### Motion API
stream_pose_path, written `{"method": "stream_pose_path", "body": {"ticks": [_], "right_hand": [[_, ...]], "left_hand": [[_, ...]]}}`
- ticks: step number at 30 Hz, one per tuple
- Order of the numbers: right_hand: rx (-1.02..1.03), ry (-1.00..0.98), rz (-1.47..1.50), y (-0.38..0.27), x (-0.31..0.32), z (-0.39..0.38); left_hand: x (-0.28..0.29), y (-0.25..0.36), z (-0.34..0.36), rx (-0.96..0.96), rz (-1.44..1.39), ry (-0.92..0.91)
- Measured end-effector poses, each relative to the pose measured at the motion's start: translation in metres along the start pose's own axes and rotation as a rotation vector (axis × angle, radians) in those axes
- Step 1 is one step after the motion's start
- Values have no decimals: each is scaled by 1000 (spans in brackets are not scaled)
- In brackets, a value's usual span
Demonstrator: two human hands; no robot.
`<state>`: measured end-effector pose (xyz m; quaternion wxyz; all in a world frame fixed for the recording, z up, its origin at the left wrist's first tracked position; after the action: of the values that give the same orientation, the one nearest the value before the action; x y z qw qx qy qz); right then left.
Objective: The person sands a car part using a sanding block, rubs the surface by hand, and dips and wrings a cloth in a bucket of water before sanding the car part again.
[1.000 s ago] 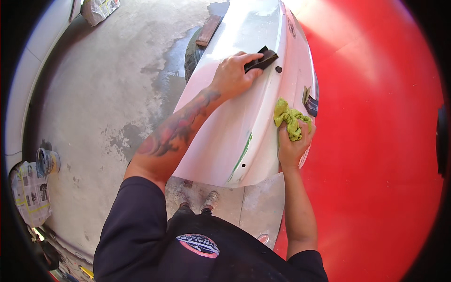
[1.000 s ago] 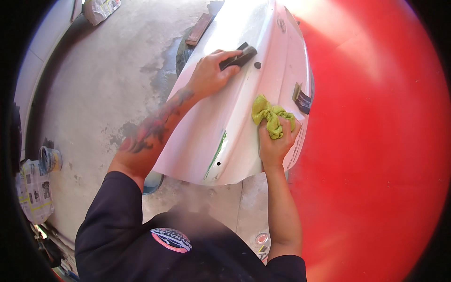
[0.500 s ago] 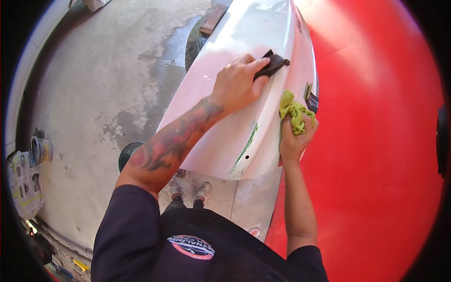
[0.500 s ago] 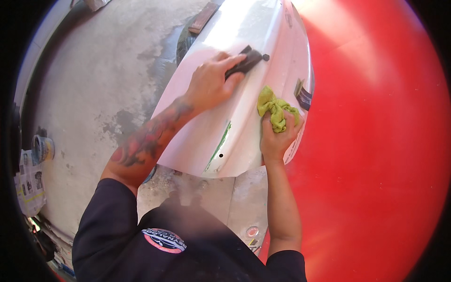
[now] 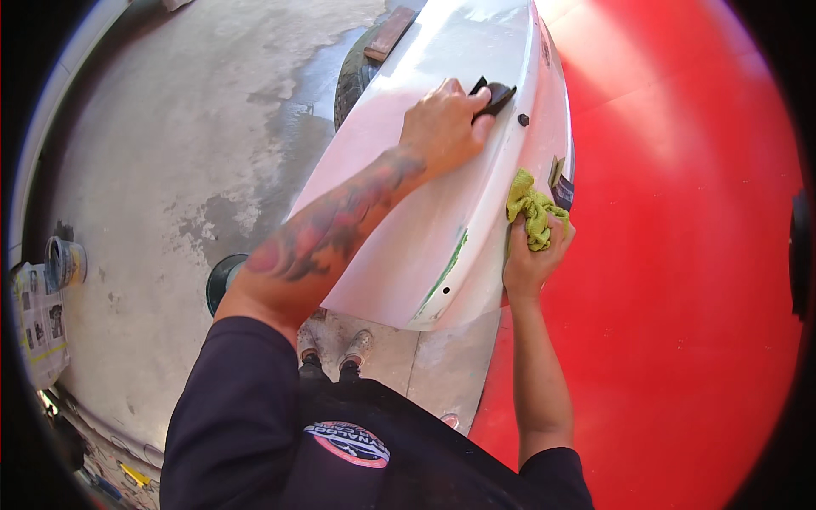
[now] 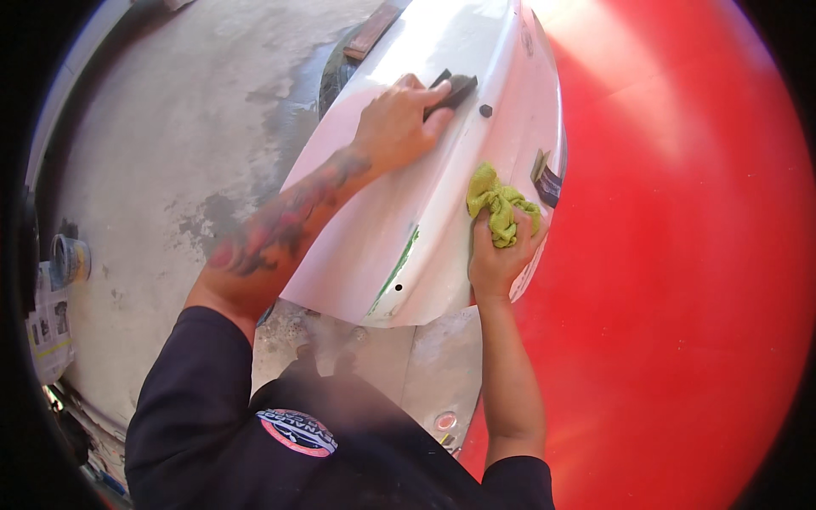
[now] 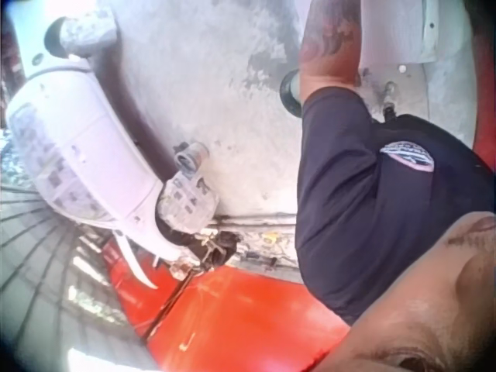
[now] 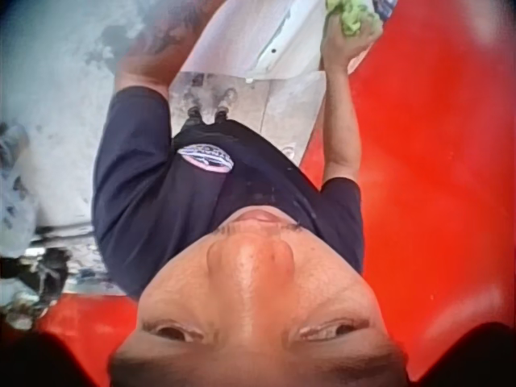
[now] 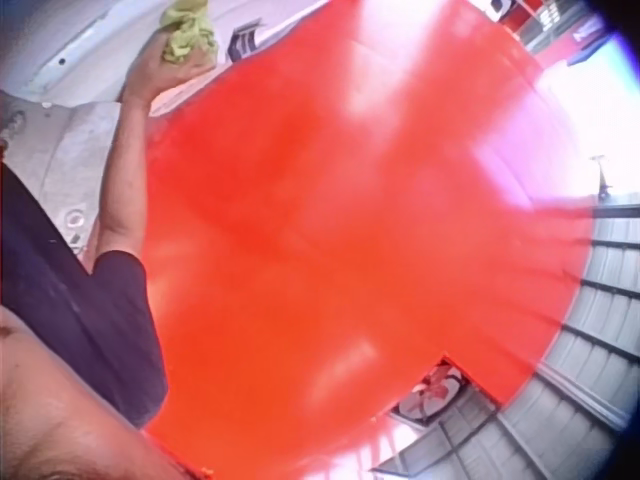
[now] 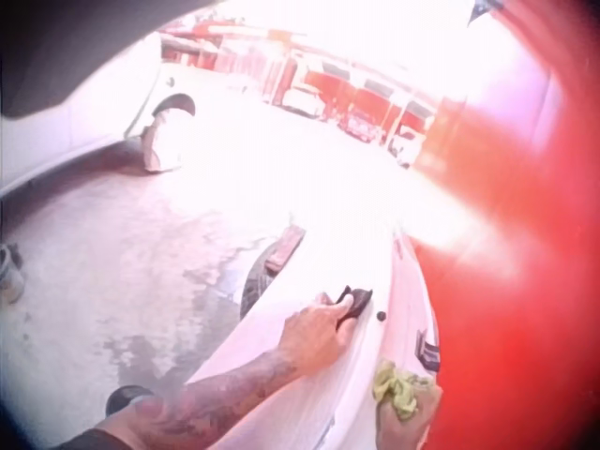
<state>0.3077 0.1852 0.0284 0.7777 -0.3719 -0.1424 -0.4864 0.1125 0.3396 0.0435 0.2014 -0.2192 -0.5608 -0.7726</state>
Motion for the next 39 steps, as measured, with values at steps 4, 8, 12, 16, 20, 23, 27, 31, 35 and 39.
{"method": "stream_pose_path", "body": {"ticks": [4, 8, 12, 16, 20, 23, 27, 31, 35, 39], "right_hand": [[5, -22, 0, 7, -1, -2], [34, -5, -67, 12, 9, -3], [-47, 8, 19, 3, 7, -1], [-17, -18, -33, -5, 1, 2], [-34, 3, -14, 5, -1, 0], [-64, 21, -34, 19, 12, -2], [-39, 8, -47, 4, 8, 1], [-60, 16, 51, 2, 1, 0], [-36, -24, 21, 1, 1, 0], [-71, -3, 35, 6, 10, 1]], "left_hand": [[-23, -17, 37, 37, -57, 36], [21, 0, -119, -192, -173, 23], [38, -12, -160, -253, -156, -39], [12, -63, -28, -26, -10, 38], [-8, -75, 19, 86, 71, 46], [8, -39, -84, -68, -153, 10], [43, -40, -163, -216, -251, -70], [25, -97, -57, -146, -190, 46], [3, -126, -13, 29, -151, 56], [31, -81, -131, -82, -272, -79]]}}
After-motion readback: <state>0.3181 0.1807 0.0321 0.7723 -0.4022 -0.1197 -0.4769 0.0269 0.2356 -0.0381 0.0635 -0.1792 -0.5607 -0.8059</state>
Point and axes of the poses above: each hand's wrist, its own z-axis towards the middle knuckle, its own x-axis out of the back of the hand, y = z × x, the point moved 6 cm from there along z, towards the middle knuckle, and after that the axes turned 7 degrees about x, right-handed, at the moved point
